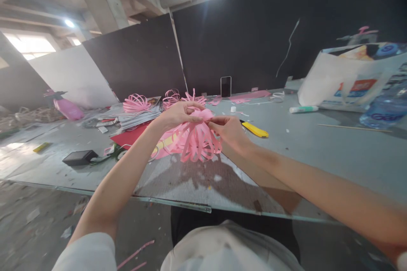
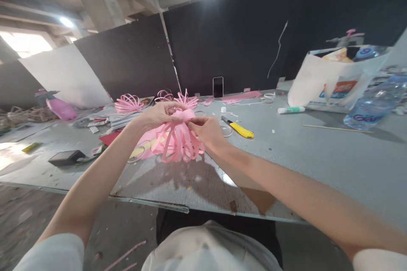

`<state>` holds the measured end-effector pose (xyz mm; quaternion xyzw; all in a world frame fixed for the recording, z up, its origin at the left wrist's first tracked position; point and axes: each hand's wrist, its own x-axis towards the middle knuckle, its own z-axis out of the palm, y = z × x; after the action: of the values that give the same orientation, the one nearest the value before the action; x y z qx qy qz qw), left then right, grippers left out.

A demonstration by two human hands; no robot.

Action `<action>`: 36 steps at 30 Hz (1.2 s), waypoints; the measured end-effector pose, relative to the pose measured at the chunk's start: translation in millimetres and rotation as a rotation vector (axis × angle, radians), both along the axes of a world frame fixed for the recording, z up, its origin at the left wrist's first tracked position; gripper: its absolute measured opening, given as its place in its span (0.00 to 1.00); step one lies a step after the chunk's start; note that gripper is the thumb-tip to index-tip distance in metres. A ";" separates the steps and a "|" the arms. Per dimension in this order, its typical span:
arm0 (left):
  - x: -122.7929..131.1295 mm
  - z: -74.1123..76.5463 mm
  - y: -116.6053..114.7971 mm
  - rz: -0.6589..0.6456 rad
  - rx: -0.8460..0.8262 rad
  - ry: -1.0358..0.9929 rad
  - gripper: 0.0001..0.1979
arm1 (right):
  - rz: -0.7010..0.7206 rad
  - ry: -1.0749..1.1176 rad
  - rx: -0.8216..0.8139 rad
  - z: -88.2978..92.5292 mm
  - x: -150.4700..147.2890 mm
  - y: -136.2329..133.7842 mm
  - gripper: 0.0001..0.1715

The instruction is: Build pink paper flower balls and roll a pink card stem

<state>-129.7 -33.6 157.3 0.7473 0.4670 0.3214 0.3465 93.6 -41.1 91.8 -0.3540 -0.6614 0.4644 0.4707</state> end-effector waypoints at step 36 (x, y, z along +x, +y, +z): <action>1.3 5.4 -6.0 0.003 0.011 0.012 0.22 | 0.030 -0.039 0.022 -1.7 6.2 8.2 0.12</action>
<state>-128.4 -39.6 162.7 0.7504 0.4685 0.3198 0.3392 99.9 -32.9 90.1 -0.3481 -0.6808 0.4571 0.4544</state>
